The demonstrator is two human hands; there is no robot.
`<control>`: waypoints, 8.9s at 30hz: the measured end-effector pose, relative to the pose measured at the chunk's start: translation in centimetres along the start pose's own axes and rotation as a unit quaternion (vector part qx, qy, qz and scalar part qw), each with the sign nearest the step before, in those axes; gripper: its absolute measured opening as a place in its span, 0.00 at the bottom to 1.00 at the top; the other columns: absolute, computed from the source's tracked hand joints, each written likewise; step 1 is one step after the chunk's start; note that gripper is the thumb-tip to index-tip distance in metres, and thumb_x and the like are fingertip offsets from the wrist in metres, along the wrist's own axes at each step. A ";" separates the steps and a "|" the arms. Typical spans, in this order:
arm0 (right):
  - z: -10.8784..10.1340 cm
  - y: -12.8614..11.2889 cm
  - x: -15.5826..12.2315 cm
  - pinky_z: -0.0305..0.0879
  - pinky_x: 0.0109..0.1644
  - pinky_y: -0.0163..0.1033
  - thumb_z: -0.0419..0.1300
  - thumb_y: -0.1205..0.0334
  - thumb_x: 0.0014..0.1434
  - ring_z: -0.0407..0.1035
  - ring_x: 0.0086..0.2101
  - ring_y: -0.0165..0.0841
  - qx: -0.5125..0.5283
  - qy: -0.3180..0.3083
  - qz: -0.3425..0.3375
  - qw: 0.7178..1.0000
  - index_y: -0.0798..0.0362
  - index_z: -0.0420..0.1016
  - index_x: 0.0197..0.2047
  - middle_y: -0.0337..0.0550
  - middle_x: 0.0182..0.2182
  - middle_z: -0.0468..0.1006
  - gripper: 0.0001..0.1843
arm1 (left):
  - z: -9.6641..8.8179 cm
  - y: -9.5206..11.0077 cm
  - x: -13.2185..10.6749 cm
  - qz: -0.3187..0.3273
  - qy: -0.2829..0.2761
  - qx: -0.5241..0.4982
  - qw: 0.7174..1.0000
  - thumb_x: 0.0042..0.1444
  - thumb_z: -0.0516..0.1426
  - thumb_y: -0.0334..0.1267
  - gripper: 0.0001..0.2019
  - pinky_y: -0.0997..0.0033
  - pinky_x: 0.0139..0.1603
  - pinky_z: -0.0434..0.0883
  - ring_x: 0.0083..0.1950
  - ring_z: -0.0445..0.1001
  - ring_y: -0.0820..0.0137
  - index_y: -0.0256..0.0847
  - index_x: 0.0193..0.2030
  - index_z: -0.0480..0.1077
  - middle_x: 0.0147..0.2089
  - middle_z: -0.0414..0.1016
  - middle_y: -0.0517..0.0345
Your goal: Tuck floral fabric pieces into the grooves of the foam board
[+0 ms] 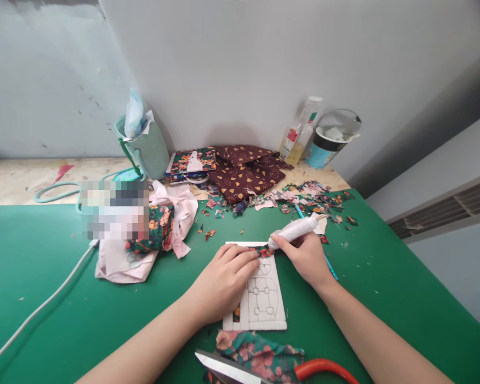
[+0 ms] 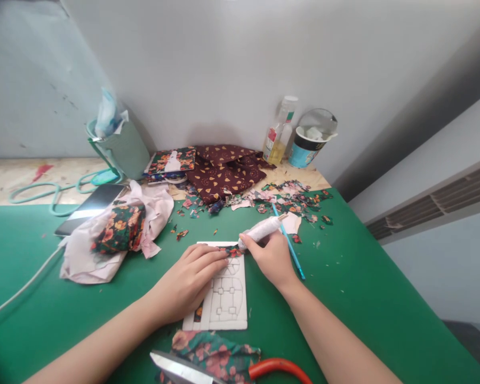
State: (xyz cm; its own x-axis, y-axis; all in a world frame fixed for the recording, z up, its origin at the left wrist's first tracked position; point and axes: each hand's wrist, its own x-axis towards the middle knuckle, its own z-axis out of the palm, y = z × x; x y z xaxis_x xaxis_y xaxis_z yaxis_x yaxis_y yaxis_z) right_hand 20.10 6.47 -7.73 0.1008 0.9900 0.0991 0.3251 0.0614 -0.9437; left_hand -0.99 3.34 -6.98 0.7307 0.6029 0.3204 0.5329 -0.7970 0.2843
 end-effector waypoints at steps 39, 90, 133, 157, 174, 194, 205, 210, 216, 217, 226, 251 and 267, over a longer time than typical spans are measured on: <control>0.5 -0.5 0.0 0.71 0.35 0.41 0.67 0.53 0.48 0.76 0.31 0.41 -0.024 -0.005 -0.031 0.999 0.54 0.73 0.30 0.47 0.29 0.80 0.13 | -0.2 1.4 1.7 -0.048 -0.040 0.080 0.995 0.60 0.47 0.30 0.16 0.56 0.48 0.64 0.47 0.68 0.58 0.33 0.54 0.64 0.45 0.72 0.47; 0.6 -0.6 0.0 0.71 0.36 0.41 0.67 0.51 0.48 0.76 0.32 0.40 -0.023 -0.012 -0.026 0.999 0.54 0.76 0.30 0.46 0.29 0.82 0.14 | 0.2 1.1 1.3 -0.020 0.010 0.051 0.998 0.59 0.48 0.27 0.16 0.56 0.51 0.63 0.53 0.70 0.59 0.33 0.54 0.64 0.51 0.74 0.46; 0.5 -0.6 0.1 0.71 0.34 0.39 0.67 0.53 0.48 0.76 0.30 0.39 0.006 -0.011 -0.016 1.000 0.54 0.76 0.30 0.45 0.28 0.81 0.12 | 0.4 1.0 1.2 -0.018 0.012 0.053 0.998 0.59 0.48 0.27 0.16 0.56 0.51 0.63 0.52 0.70 0.59 0.32 0.54 0.65 0.50 0.74 0.47; 0.2 -0.5 0.1 0.71 0.34 0.39 0.68 0.54 0.48 0.75 0.30 0.38 -0.014 -0.009 -0.024 1.000 0.54 0.75 0.29 0.45 0.28 0.81 0.12 | 0.3 1.1 1.3 -0.023 0.000 0.049 0.999 0.60 0.47 0.27 0.17 0.56 0.51 0.62 0.53 0.69 0.60 0.32 0.55 0.64 0.52 0.73 0.48; 0.0 -0.7 0.1 0.71 0.34 0.40 0.66 0.54 0.50 0.76 0.30 0.39 -0.039 -0.023 -0.030 0.999 0.54 0.75 0.29 0.46 0.28 0.81 0.11 | 0.3 1.0 1.1 -0.015 -0.006 0.054 0.998 0.61 0.46 0.28 0.19 0.55 0.53 0.61 0.55 0.68 0.58 0.33 0.58 0.62 0.57 0.71 0.47; 0.0 0.0 0.2 0.72 0.35 0.41 0.67 0.52 0.48 0.76 0.31 0.40 -0.017 0.006 -0.022 1.000 0.55 0.77 0.30 0.47 0.29 0.82 0.14 | 0.2 1.2 1.2 -0.021 -0.015 0.066 0.997 0.60 0.48 0.27 0.18 0.55 0.53 0.59 0.53 0.68 0.59 0.34 0.57 0.63 0.55 0.72 0.48; 0.0 -0.3 0.1 0.71 0.34 0.41 0.66 0.52 0.49 0.76 0.30 0.40 -0.040 0.008 -0.032 0.999 0.54 0.75 0.30 0.47 0.29 0.81 0.13 | 0.3 1.1 1.3 -0.022 -0.017 0.063 0.998 0.60 0.47 0.27 0.19 0.55 0.54 0.59 0.53 0.68 0.59 0.35 0.58 0.62 0.55 0.72 0.48; 0.0 -0.4 0.0 0.71 0.34 0.41 0.67 0.53 0.49 0.76 0.30 0.40 -0.042 0.004 -0.034 0.999 0.54 0.74 0.30 0.47 0.28 0.80 0.13 | 0.3 1.1 1.2 -0.020 -0.012 0.061 0.998 0.60 0.47 0.28 0.18 0.55 0.54 0.59 0.53 0.67 0.59 0.34 0.57 0.63 0.55 0.72 0.48; 0.0 -0.2 -0.1 0.71 0.34 0.41 0.66 0.52 0.49 0.76 0.30 0.40 -0.032 -0.003 -0.028 0.999 0.54 0.74 0.30 0.47 0.28 0.81 0.13 | 0.4 1.1 1.1 -0.022 -0.010 0.063 0.998 0.60 0.47 0.27 0.19 0.55 0.54 0.59 0.54 0.67 0.60 0.34 0.57 0.63 0.54 0.72 0.47; 0.0 -0.2 0.0 0.71 0.35 0.41 0.66 0.52 0.49 0.76 0.31 0.40 -0.023 0.003 -0.024 0.999 0.54 0.74 0.30 0.47 0.29 0.81 0.13 | 0.4 1.1 1.1 -0.022 -0.010 0.062 0.998 0.60 0.47 0.27 0.19 0.55 0.54 0.59 0.53 0.67 0.59 0.35 0.57 0.63 0.54 0.72 0.47; -0.1 0.1 0.2 0.72 0.34 0.43 0.67 0.50 0.48 0.76 0.31 0.42 -0.014 0.032 -0.008 0.999 0.54 0.74 0.30 0.47 0.29 0.81 0.15 | 0.3 1.0 1.2 -0.024 -0.014 0.058 0.998 0.60 0.47 0.27 0.19 0.55 0.54 0.59 0.53 0.67 0.59 0.34 0.57 0.63 0.55 0.72 0.48; -0.1 0.0 0.0 0.70 0.34 0.42 0.66 0.51 0.48 0.75 0.30 0.41 -0.026 0.017 -0.004 1.000 0.55 0.73 0.30 0.47 0.28 0.79 0.15 | 0.3 1.1 1.1 -0.024 -0.025 0.052 0.998 0.61 0.45 0.28 0.19 0.55 0.54 0.58 0.54 0.66 0.59 0.33 0.58 0.62 0.56 0.71 0.49; -0.2 -0.2 0.3 0.70 0.33 0.42 0.68 0.50 0.45 0.74 0.28 0.40 0.015 0.062 0.011 0.998 0.54 0.71 0.29 0.46 0.26 0.79 0.18 | 0.1 1.1 1.2 -0.026 -0.020 0.050 0.998 0.60 0.46 0.28 0.18 0.55 0.54 0.58 0.54 0.66 0.60 0.34 0.57 0.62 0.55 0.72 0.50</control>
State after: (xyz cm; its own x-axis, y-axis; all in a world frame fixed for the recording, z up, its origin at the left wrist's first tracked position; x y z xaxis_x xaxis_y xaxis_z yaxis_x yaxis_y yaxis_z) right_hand 20.29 6.76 -7.47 0.2239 0.9678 0.1150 0.2939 0.0454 -0.9547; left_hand 0.55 3.16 -6.39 0.7159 0.6437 0.2704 0.6095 -0.7651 0.2078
